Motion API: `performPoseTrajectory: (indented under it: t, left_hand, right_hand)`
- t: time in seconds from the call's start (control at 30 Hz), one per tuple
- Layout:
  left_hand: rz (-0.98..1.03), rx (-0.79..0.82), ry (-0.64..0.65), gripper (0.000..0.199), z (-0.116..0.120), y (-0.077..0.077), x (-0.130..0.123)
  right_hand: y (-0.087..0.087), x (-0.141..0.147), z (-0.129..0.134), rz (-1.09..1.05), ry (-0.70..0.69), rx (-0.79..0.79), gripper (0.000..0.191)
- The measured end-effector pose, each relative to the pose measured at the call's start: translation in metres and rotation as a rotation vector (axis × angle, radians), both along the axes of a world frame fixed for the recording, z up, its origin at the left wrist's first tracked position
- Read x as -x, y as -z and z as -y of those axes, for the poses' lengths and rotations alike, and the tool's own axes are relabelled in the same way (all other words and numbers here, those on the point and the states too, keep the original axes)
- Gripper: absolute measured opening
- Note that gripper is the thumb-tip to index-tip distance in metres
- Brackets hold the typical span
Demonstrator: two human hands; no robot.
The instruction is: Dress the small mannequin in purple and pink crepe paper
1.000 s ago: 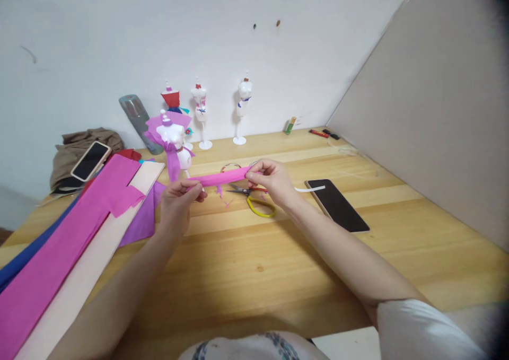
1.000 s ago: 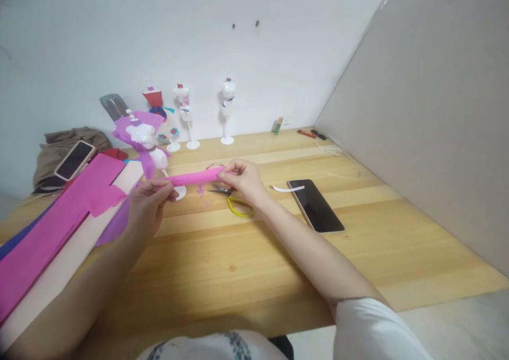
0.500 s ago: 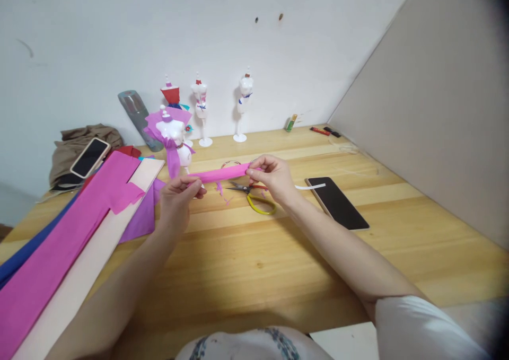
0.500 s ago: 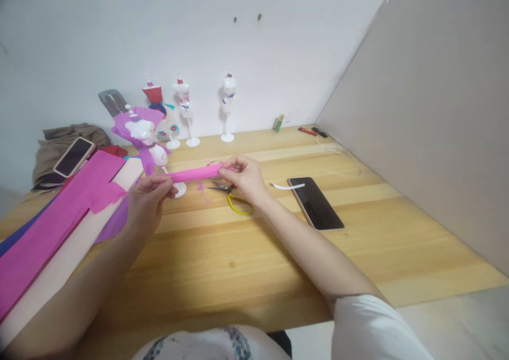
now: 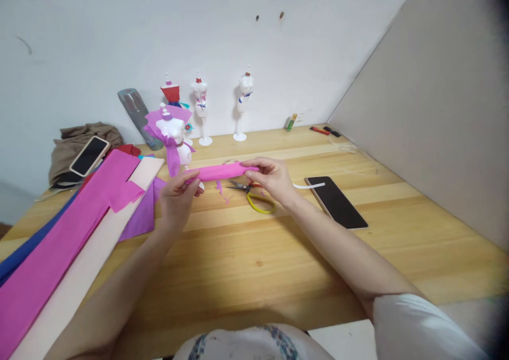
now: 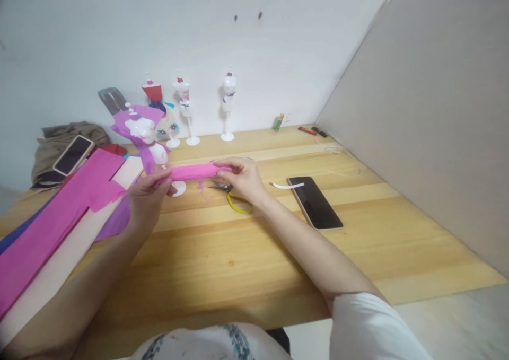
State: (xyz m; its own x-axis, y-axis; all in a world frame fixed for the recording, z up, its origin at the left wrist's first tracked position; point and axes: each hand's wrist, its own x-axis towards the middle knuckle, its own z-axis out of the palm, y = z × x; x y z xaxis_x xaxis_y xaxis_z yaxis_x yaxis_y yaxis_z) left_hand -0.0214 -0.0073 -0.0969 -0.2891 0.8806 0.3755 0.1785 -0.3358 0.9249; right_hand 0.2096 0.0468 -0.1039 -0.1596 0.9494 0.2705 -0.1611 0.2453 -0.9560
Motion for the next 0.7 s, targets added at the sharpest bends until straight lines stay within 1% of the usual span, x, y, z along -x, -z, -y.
performPoseTrajectory:
  t: [0.17,0.33,0.43,0.57,0.7]
  left_hand:
    - [-0.12,-0.035,-0.002,0.017,-0.0028,0.0035,0.0041]
    - [-0.23,-0.047,0.015,0.011,-0.0032,0.0048,0.0055]
    - [-0.265,-0.04,0.006,0.009,-0.0031,0.0051,0.0048]
    - [-0.231,0.019,-0.012,0.008,-0.0035,0.0059,0.0039]
    - [-0.214,0.04,-0.007,0.01,-0.0042,0.0075,0.0061]
  right_hand:
    - [0.0031,-0.0009,-0.0022,0.104,0.084,-0.133,0.016]
    - [0.0056,-0.0018,-0.0033,0.234,0.194,-0.225,0.012]
    - [0.0075,-0.0017,-0.0032,0.282,0.224,-0.231,0.012]
    - [0.0083,-0.0008,-0.0029,0.301,0.229,-0.202,0.011]
    - [0.0067,-0.0005,-0.0027,0.313,0.223,-0.201,0.01]
